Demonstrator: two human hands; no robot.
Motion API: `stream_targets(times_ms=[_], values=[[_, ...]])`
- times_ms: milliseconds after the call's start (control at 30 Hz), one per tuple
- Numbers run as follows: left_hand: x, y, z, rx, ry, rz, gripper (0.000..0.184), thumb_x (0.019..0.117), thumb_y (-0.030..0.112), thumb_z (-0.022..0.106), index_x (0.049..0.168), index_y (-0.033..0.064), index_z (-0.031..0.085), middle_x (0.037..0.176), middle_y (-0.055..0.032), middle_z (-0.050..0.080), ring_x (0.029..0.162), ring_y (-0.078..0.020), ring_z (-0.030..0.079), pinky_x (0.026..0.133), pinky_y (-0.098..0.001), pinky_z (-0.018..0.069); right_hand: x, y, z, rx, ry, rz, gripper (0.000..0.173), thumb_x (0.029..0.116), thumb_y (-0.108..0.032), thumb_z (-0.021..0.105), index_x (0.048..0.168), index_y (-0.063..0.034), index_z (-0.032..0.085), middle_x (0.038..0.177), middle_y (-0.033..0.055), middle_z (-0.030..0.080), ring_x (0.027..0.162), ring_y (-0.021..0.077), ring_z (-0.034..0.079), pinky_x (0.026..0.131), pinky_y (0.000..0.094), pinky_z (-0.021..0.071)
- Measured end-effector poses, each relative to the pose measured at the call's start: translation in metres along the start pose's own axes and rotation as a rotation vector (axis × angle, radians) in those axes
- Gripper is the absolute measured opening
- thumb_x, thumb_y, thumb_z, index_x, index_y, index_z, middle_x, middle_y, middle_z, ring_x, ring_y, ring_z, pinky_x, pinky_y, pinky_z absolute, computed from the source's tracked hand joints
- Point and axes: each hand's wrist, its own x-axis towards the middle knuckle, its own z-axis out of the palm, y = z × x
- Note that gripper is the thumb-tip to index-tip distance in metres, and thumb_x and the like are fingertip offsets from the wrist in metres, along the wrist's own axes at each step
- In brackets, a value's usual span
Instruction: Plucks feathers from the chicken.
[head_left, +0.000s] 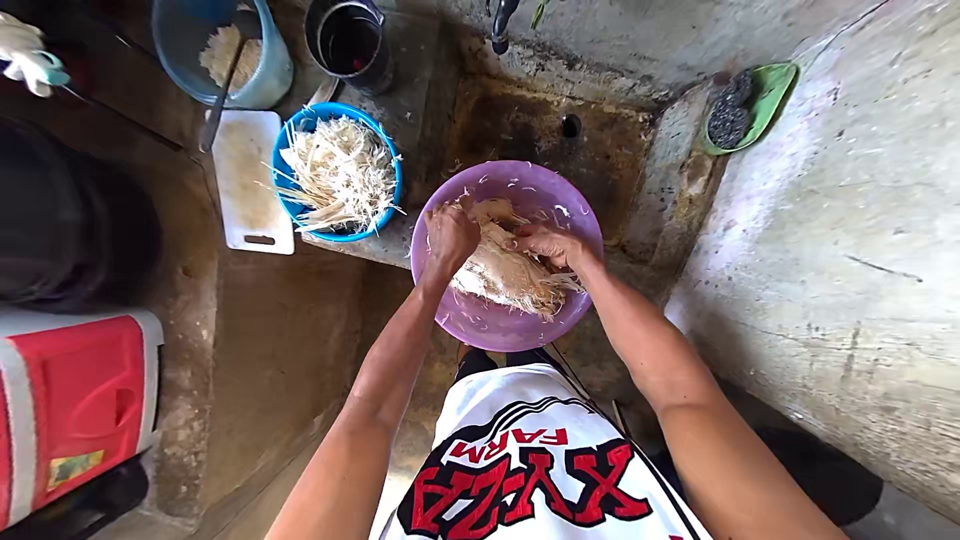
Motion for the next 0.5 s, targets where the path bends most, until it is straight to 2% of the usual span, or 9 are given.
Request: stream_targets(times_ms=[67,133,167,267,333,400,500], values=[[0.003,-0.002,-0.009,-0.223,0.002,-0.043,0.046,0.0939,0.021,0.063,0.14,0.0188,0.062,0.122,-0.0114,0.071,0.116,-0.0313,0.066,0.105,-0.0617,0.0457,0.0,0.006,0.0,0.103,-0.01,0.005,0.055,0.0889,-0.027,0.08,0.135,-0.0054,0.059,0.12,0.014,0.067,0.104,0.0214,0.066,0.092,0.0427,0.0566],[0.004,-0.006,-0.018,-0.477,-0.026,-0.032,0.05,0.0967,0.018,0.063,0.146,0.0154,0.055,0.12,-0.0131,0.07,0.105,-0.0264,0.069,0.095,-0.052,0.0555,-0.002,0.012,0.003,0.2,0.005,0.022,0.052,0.0875,-0.024,0.081,0.131,-0.0039,0.06,0.114,0.0132,0.069,0.098,0.0204,0.067,0.088,0.0418,0.0581],[0.004,-0.01,-0.021,-0.606,-0.036,-0.006,0.05,0.0961,0.015,0.063,0.146,0.0132,0.055,0.12,-0.0136,0.069,0.101,-0.0237,0.069,0.091,-0.047,0.0568,-0.005,0.014,0.004,0.22,-0.01,0.038,0.051,0.0898,-0.028,0.079,0.132,-0.0046,0.06,0.114,0.0119,0.069,0.098,0.0193,0.068,0.088,0.0416,0.0585],[0.001,-0.017,-0.035,-0.84,-0.106,0.129,0.042,0.0989,0.009,0.06,0.141,0.0077,0.059,0.134,-0.0097,0.065,0.115,-0.0168,0.066,0.1,-0.0377,0.0555,-0.012,0.014,0.007,0.233,-0.027,0.046,0.049,0.0943,-0.039,0.072,0.131,-0.0089,0.061,0.113,0.0072,0.07,0.099,0.0151,0.067,0.087,0.0384,0.0582],[-0.002,-0.02,-0.041,-0.917,-0.143,0.199,0.035,0.1009,0.01,0.059,0.135,0.0058,0.063,0.133,-0.0085,0.066,0.118,-0.0158,0.065,0.102,-0.0365,0.0547,-0.014,0.015,0.006,0.27,-0.03,0.026,0.052,0.0926,-0.031,0.074,0.136,-0.0082,0.058,0.116,0.0084,0.069,0.101,0.0163,0.067,0.088,0.0389,0.0582],[-0.003,-0.023,-0.043,-0.946,-0.154,0.265,0.032,0.1024,0.012,0.058,0.133,0.0044,0.064,0.132,-0.0081,0.066,0.118,-0.0153,0.064,0.102,-0.0361,0.0541,-0.019,0.013,0.005,0.309,-0.031,0.0,0.058,0.0871,-0.028,0.078,0.137,-0.0078,0.057,0.114,0.0086,0.07,0.098,0.0168,0.068,0.086,0.0383,0.0594],[-0.007,-0.019,-0.054,-1.03,-0.18,0.331,0.03,0.1034,0.011,0.055,0.131,0.0032,0.064,0.127,-0.007,0.067,0.113,-0.0143,0.065,0.099,-0.0348,0.0555,-0.031,0.017,0.003,0.433,-0.026,-0.062,0.065,0.0845,-0.039,0.078,0.137,-0.01,0.055,0.116,0.0064,0.067,0.103,0.0162,0.066,0.089,0.0399,0.0584]])
